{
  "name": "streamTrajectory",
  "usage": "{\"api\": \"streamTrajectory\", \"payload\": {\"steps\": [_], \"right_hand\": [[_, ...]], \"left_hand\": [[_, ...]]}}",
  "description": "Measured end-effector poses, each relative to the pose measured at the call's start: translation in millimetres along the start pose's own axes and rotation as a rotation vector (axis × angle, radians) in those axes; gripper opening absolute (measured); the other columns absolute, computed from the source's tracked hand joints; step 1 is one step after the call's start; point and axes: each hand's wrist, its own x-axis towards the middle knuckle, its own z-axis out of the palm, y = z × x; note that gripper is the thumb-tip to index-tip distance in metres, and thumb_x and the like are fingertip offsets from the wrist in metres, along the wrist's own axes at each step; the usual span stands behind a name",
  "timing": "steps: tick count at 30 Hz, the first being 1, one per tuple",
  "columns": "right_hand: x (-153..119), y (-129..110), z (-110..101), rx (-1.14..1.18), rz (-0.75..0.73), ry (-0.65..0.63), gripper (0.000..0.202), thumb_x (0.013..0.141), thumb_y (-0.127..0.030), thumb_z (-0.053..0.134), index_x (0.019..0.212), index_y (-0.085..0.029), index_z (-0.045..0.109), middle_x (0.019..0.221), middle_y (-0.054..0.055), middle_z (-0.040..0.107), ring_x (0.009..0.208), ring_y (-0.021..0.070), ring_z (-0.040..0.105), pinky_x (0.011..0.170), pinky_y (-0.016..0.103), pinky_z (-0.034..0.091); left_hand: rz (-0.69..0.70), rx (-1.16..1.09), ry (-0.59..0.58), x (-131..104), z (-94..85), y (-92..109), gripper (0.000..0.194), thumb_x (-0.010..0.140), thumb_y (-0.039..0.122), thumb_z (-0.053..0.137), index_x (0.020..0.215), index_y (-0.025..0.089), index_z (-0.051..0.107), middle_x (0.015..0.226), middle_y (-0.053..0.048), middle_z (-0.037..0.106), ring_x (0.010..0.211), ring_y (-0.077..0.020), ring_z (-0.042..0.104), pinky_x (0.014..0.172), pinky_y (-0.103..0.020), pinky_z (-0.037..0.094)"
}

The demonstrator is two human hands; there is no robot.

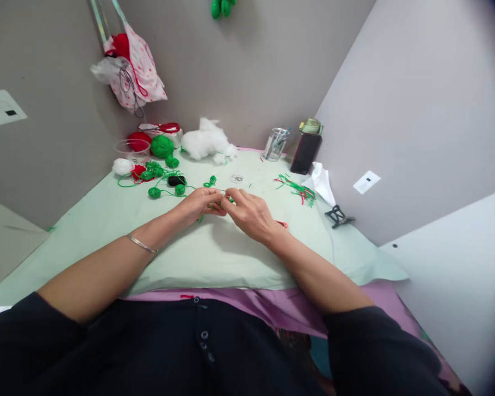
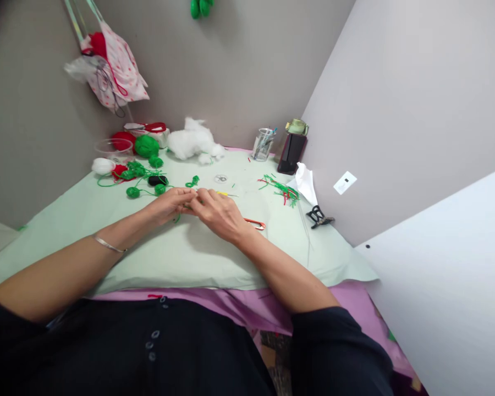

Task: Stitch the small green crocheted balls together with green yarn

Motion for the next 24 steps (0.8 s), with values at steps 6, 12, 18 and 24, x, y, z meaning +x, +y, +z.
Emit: {"api": "streamTrajectory", "payload": {"steps": [6,12,18,24], "right_hand": [[4.1,-13.0,-8.5,0.006,-0.360,0.323,0.012,0.098,-0.012,0.052,0.099,-0.018,0.062,0.104,0.006,0.066,0.086,0.0142,0.057,0.071,0.030,0.043],[2.5,-20.8,-12.4,0.081,-0.410,0.254,0.013,0.100,-0.012,0.049,0.096,-0.017,0.061,0.084,0.002,0.060,0.071,0.0112,0.051,0.067,0.027,0.043],[3.3,-20.8,-15.9,0.213,-0.398,0.034,0.028,0.103,-0.011,0.037,0.097,-0.023,0.062,0.092,0.004,0.066,0.077,0.0132,0.056,0.068,0.028,0.045],[2.6,-18.3,-13.9,0.275,-0.266,0.006,0.032,0.103,-0.010,0.034,0.100,-0.021,0.064,0.094,0.004,0.069,0.082,0.0145,0.060,0.067,0.029,0.042]], "left_hand": [[0.025,-0.020,0.111,1.0,-0.6,1.1,0.032,0.066,0.039,0.085,0.072,0.014,0.066,0.068,-0.003,0.067,0.064,-0.0131,0.061,0.064,-0.025,0.048],[0.037,-0.071,0.140,-2.6,-1.4,8.8,0.034,0.064,0.038,0.087,0.074,0.013,0.066,0.070,-0.005,0.069,0.069,-0.0165,0.067,0.076,-0.031,0.054],[0.049,-0.072,0.137,-3.8,-1.3,9.8,0.032,0.068,0.037,0.085,0.076,0.014,0.066,0.073,-0.004,0.069,0.069,-0.0160,0.068,0.080,-0.033,0.055],[0.077,-0.102,0.112,-3.5,-1.8,9.6,0.034,0.066,0.036,0.088,0.079,0.016,0.063,0.076,-0.001,0.068,0.076,-0.0157,0.068,0.081,-0.032,0.054]]}}
